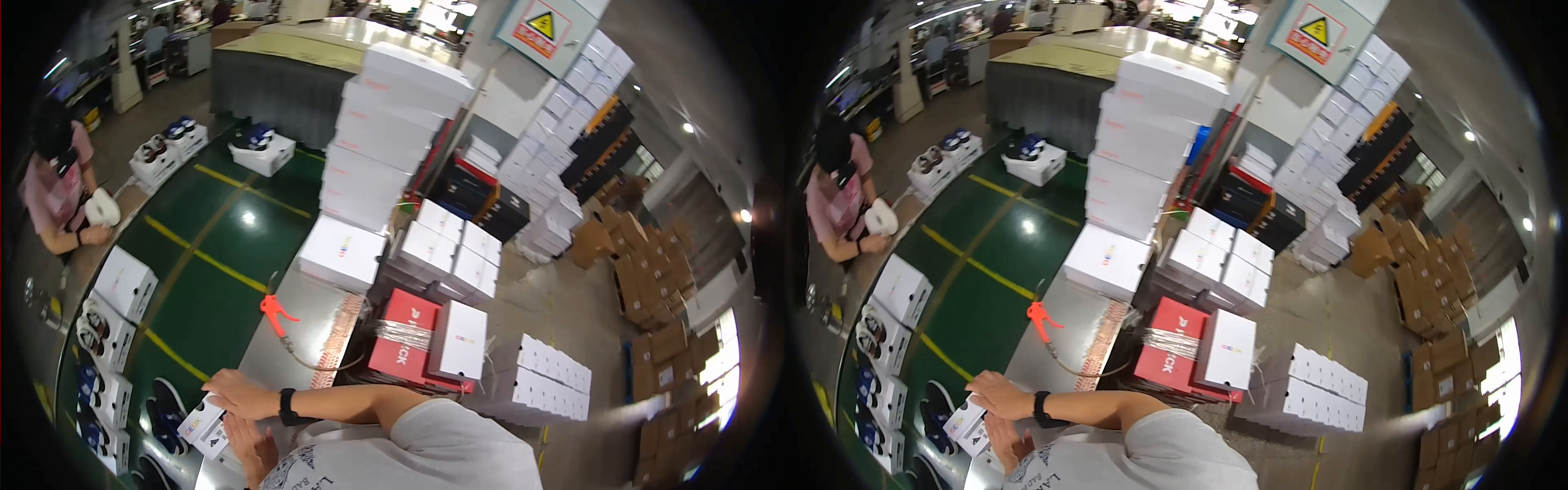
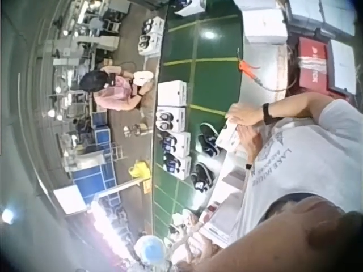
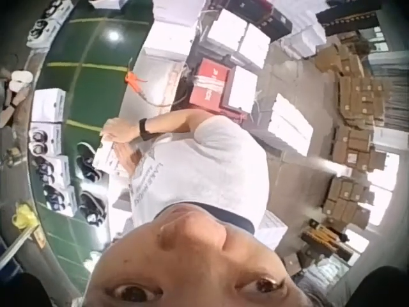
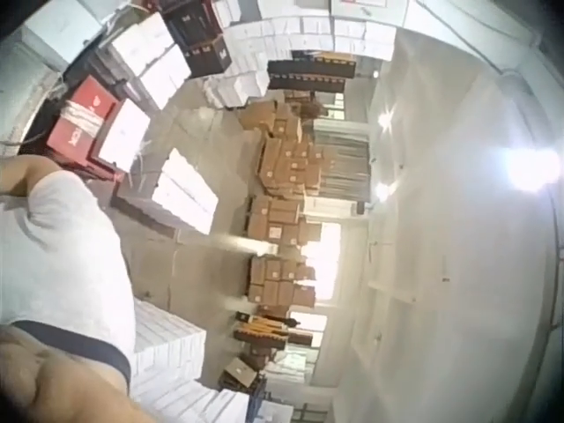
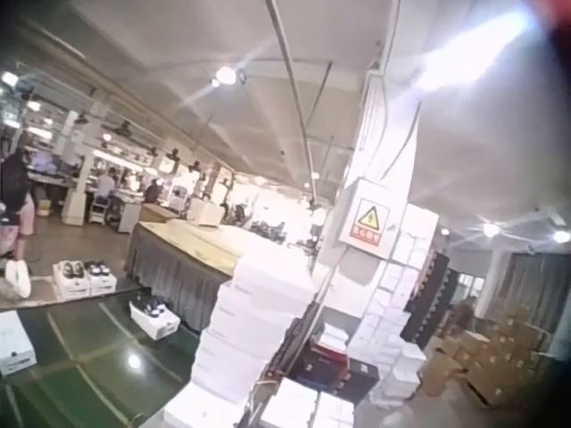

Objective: Organizing and packing shoes into boxes at a factory conveyor belt.

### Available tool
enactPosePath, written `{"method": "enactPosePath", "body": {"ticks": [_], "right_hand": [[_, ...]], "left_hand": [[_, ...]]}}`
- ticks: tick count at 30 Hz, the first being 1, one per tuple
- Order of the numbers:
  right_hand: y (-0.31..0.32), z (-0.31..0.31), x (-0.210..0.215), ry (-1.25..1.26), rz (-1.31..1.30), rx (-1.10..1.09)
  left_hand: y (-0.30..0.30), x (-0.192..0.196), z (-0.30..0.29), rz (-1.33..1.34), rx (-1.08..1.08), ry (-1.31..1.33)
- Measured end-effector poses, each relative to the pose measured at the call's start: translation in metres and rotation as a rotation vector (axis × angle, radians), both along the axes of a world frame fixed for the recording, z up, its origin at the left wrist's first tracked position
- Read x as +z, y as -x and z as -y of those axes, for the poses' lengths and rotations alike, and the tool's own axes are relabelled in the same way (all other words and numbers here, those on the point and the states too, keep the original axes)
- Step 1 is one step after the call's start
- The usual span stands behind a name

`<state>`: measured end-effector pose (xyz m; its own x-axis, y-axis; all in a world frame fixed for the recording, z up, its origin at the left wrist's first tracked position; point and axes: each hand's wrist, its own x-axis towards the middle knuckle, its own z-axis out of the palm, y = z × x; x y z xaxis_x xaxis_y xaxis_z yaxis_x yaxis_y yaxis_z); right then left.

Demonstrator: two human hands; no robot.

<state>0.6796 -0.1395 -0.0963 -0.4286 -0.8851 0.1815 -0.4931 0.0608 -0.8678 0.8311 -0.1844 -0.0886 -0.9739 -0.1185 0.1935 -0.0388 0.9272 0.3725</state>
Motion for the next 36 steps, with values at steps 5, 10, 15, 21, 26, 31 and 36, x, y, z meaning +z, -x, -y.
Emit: {"method": "enactPosePath", "body": {"ticks": [5,10,15,21,26,31,36], "right_hand": [[0.002,0.007,-0.002,0.066,-0.304,0.024],[0.004,0.008,-0.004,0.085,-0.268,0.013],[0.009,0.004,0.01,0.014,-0.312,0.029],[0.011,0.009,0.032,-0.242,-0.45,0.167],[0.019,0.02,0.047,-0.288,-0.543,0.172],[0.018,-0.007,0.041,-0.086,-0.695,0.177],[0.016,-0.055,-0.024,-0.474,-0.339,0.058]], "left_hand": [[-0.019,0.01,0.005,0.0,0.191,0.002],[-0.038,0.011,0.021,0.047,0.318,0.076],[-0.069,0.007,0.039,0.082,0.426,0.18],[-0.135,-0.066,0.089,0.314,0.897,-0.085],[-0.091,-0.114,0.152,0.189,0.771,0.109],[-0.065,-0.151,0.201,0.512,0.735,0.003],[-0.066,-0.123,0.222,0.268,0.76,-0.24]]}}
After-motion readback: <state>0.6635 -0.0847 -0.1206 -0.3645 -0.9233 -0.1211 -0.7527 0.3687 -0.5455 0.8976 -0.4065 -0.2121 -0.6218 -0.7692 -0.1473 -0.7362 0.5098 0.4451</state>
